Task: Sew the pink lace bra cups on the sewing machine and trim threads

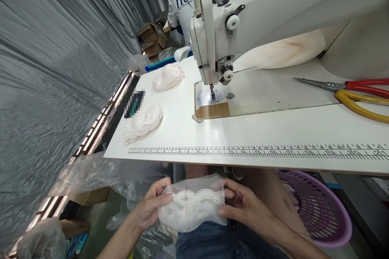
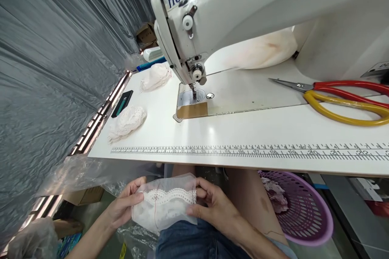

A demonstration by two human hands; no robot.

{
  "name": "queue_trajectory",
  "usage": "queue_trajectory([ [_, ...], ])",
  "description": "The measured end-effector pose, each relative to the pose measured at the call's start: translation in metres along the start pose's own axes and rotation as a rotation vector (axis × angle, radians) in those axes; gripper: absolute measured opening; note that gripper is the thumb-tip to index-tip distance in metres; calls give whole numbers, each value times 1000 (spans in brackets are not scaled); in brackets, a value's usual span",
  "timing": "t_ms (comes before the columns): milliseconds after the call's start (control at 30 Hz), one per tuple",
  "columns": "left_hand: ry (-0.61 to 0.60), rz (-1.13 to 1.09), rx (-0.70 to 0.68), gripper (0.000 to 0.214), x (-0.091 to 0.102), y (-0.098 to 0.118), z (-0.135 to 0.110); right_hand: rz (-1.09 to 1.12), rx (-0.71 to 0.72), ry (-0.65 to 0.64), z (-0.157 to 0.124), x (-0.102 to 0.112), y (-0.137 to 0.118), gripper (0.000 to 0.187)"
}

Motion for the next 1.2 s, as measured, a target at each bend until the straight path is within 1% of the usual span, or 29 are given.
queue_trajectory([
  [133,-42,58,-10,38,-2,2,-5,-39,2,79,2,2,6,36],
  [333,-158,126,-70,30,-6,10,-12,-141,40,85,-1,4,2,39],
  [500,-148,157,-95,31,-1,11,-12,-194,67,80,0,3,-1,42],
  [900,-170,266,-113,37,3,7,-16,-218,89,69,-2,5,1,39],
  [1067,-194,334,-128,35,1,8,-18,-195,63,89,-2,9,4,38],
  [1200,-204,380,-121,35,1,6,-20,-134,24,70,-4,7,4,44],
])
Point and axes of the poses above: each hand's wrist, its own z-axis towards the middle knuckle, its own x-axis out of the back of the hand, y = z × x, the point moved 7 cm from there along z, towards the middle knuckle, and after that the axes turned 10 degrees about y, right-handed, at the moved point
